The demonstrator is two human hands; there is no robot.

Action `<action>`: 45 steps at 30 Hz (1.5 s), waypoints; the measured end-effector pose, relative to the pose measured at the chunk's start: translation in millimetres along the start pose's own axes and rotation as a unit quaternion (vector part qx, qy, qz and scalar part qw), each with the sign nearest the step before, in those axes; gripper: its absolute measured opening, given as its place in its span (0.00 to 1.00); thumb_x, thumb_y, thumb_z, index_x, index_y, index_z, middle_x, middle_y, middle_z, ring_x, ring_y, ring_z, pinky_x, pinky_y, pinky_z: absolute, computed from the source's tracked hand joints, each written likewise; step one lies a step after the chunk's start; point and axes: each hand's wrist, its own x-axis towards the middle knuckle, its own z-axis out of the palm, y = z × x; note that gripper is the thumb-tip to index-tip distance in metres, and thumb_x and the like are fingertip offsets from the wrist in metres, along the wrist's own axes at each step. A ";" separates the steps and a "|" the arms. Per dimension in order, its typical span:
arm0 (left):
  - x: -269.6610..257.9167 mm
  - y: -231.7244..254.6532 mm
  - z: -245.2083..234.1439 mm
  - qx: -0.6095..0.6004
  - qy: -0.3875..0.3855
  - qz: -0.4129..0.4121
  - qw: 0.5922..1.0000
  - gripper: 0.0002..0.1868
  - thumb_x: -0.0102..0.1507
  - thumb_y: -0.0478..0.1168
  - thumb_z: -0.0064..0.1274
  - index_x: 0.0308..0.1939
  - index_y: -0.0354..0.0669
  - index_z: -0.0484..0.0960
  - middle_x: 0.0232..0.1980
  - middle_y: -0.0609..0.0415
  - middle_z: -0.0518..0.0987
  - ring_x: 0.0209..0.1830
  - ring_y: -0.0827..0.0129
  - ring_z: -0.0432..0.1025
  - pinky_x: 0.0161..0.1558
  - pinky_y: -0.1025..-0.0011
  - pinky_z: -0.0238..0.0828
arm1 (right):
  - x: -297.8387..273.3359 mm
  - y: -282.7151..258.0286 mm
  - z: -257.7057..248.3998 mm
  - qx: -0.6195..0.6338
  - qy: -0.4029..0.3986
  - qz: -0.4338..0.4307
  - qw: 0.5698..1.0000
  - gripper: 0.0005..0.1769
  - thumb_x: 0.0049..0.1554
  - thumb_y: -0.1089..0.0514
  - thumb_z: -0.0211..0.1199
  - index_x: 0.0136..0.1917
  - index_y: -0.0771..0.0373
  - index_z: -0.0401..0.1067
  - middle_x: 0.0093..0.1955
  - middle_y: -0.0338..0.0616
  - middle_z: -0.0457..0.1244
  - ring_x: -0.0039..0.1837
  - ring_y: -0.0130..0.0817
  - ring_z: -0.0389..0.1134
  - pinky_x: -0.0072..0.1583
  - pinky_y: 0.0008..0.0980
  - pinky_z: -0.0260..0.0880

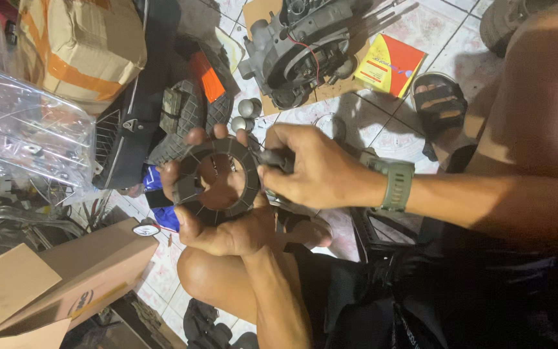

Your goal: The person is sitting on the floor in a cluttered workshop, handling a circular mechanical part and a larger engine component. They wipe the circular part with a cloth, place it down, and then use a screwdriver to work on the larger engine part.

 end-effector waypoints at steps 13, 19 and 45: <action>8.4 4.6 -15.1 -0.067 0.110 -0.069 0.989 0.21 0.59 0.51 0.49 0.56 0.55 0.73 0.61 0.40 0.70 0.62 0.44 0.63 0.65 0.35 0.53 | 16.8 -7.4 -30.5 -0.061 0.077 -0.018 0.995 0.12 0.50 0.62 0.59 0.36 0.57 0.56 0.32 0.32 0.50 0.36 0.24 0.49 0.39 0.27 0.50; 9.1 6.3 -11.9 -0.072 0.137 -0.102 0.983 0.23 0.59 0.52 0.47 0.56 0.54 0.73 0.62 0.41 0.68 0.62 0.45 0.63 0.63 0.38 0.57 | 1.2 7.2 -26.9 -0.131 -0.041 -0.103 0.985 0.21 0.48 0.65 0.59 0.55 0.64 0.58 0.36 0.40 0.61 0.37 0.31 0.65 0.37 0.29 0.69; 3.9 41.5 -25.5 -0.104 0.229 -0.140 0.958 0.33 0.55 0.56 0.46 0.60 0.46 0.69 0.66 0.29 0.64 0.61 0.38 0.63 0.49 0.44 0.69 | -20.2 331.0 -64.9 -0.396 0.068 0.261 0.878 0.12 0.38 0.53 0.55 0.38 0.56 0.71 0.42 0.51 0.67 0.47 0.54 0.67 0.46 0.46 0.64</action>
